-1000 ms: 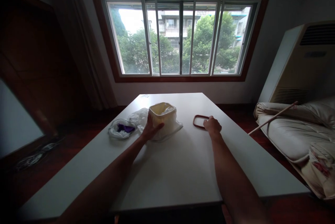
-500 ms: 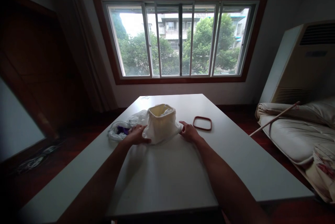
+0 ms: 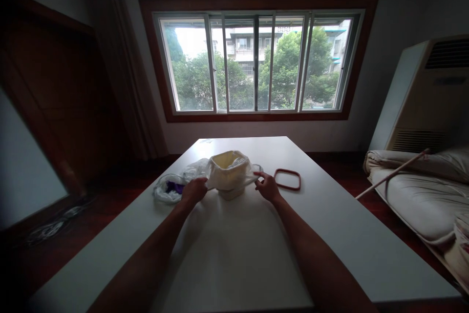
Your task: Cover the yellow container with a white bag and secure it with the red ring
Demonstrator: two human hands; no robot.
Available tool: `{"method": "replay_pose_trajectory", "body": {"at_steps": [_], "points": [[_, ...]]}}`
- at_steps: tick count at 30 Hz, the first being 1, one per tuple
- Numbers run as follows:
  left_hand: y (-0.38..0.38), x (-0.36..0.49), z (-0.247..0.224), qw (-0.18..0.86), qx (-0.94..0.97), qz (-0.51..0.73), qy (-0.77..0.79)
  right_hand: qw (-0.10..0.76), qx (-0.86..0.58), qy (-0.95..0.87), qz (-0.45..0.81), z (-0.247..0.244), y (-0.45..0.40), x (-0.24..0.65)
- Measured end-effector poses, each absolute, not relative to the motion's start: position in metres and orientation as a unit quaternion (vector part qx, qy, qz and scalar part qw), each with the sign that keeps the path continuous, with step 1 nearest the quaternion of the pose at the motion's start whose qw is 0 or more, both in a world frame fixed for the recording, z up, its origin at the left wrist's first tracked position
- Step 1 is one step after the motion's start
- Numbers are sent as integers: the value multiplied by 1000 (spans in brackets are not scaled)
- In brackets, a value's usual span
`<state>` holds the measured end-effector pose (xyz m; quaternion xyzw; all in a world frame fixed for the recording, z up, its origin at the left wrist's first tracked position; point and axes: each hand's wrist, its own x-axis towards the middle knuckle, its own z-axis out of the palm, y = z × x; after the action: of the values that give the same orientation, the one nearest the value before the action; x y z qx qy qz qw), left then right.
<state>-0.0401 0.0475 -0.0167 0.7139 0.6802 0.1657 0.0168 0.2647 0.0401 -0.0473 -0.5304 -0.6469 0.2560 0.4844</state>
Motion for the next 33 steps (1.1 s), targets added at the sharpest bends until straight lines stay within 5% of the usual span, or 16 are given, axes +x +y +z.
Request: {"method": "replay_pose_trajectory", "body": {"at_steps": [6,16,26,33], "points": [[31,-36,3,-28,698,250,671,559,-512,-633,157,-36,38,267],[40,-22,-9,-16,717,515,469,616,-428,-633,192,-21,27,254],[29,-4,-8,-105,782,477,388,617,-360,-690,116,-2,14,230],[11,20,2,-160,789,471,361,573,-269,-750,193,25,-28,204]]}}
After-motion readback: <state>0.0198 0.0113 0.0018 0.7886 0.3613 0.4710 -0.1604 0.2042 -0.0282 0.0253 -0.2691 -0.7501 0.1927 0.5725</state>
